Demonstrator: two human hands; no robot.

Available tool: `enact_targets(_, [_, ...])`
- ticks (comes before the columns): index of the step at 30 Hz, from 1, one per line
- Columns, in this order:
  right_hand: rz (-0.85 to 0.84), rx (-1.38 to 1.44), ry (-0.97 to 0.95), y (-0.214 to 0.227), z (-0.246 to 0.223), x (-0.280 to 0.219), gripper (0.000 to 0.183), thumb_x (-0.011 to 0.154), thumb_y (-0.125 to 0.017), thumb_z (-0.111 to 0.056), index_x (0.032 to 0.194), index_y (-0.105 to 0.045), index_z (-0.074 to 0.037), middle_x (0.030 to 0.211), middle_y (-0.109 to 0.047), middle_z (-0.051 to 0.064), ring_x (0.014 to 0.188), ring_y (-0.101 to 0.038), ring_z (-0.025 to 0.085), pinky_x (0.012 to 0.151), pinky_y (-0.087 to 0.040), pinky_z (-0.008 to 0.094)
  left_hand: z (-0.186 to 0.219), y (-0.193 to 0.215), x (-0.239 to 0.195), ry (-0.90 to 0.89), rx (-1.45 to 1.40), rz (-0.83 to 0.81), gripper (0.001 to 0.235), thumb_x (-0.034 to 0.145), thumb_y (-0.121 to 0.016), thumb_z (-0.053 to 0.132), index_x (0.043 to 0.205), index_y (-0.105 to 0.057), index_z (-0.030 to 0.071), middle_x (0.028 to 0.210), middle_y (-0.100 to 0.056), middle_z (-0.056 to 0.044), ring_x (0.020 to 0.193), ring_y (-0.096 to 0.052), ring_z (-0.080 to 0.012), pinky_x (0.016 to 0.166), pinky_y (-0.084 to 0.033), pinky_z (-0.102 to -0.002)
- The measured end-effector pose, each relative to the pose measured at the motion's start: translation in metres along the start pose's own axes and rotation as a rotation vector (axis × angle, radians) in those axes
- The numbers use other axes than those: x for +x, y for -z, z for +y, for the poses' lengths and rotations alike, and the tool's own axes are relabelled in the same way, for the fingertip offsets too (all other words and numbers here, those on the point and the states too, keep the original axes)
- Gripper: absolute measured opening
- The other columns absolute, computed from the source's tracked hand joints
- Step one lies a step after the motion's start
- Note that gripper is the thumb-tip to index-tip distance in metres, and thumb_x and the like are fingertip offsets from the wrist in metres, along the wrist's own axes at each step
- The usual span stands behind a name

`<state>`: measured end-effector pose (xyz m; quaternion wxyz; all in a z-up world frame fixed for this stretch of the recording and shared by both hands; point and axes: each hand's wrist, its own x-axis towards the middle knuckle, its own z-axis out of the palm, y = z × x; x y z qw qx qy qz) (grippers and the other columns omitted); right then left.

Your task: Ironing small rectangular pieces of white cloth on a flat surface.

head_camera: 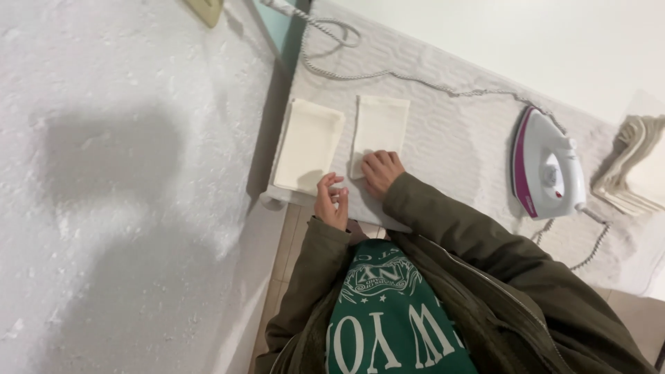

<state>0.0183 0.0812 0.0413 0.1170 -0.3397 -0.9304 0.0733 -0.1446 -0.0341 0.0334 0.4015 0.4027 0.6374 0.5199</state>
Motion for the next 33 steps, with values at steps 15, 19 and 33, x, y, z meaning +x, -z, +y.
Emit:
enact_targets(15, [0.115, 1.243, -0.729, 0.088, 0.157, -0.103, 0.016, 0.102, -0.06, -0.014, 0.114, -0.055, -0.006, 0.091, -0.068, 0.001, 0.085, -0.061, 0.009, 0.075, -0.05, 0.027, -0.042, -0.091, 0.027, 0.126, -0.408, -0.345, 0.051, 0.101, -0.076, 0.02, 0.142, -0.06, -0.005, 0.132, -0.07, -0.017, 0.116, -0.066, -0.02, 0.098, -0.056, -0.034])
enact_targets(19, [0.127, 0.882, -0.805, 0.047, 0.182, -0.126, 0.02, 0.102, -0.064, -0.015, 0.119, -0.057, -0.006, 0.096, -0.072, 0.008, 0.09, -0.067, 0.017, 0.08, -0.053, 0.03, -0.031, -0.122, 0.036, 0.192, -0.291, -0.385, 0.046, 0.098, -0.073, 0.022, 0.135, -0.063, -0.003, 0.119, -0.072, -0.013, 0.103, -0.066, -0.0157, 0.086, -0.056, -0.032])
enact_targets(33, [-0.288, 0.344, -1.259, 0.137, 0.274, -0.229, 0.058, 0.097, -0.073, -0.048, 0.13, -0.063, -0.002, 0.102, -0.074, 0.021, 0.091, -0.071, 0.033, 0.091, -0.056, 0.044, -0.058, -0.134, 0.051, 0.062, 0.092, -0.089, 0.036, 0.102, -0.063, 0.02, 0.131, -0.061, -0.002, 0.107, -0.075, -0.015, 0.095, -0.071, -0.0196, 0.084, -0.056, -0.033])
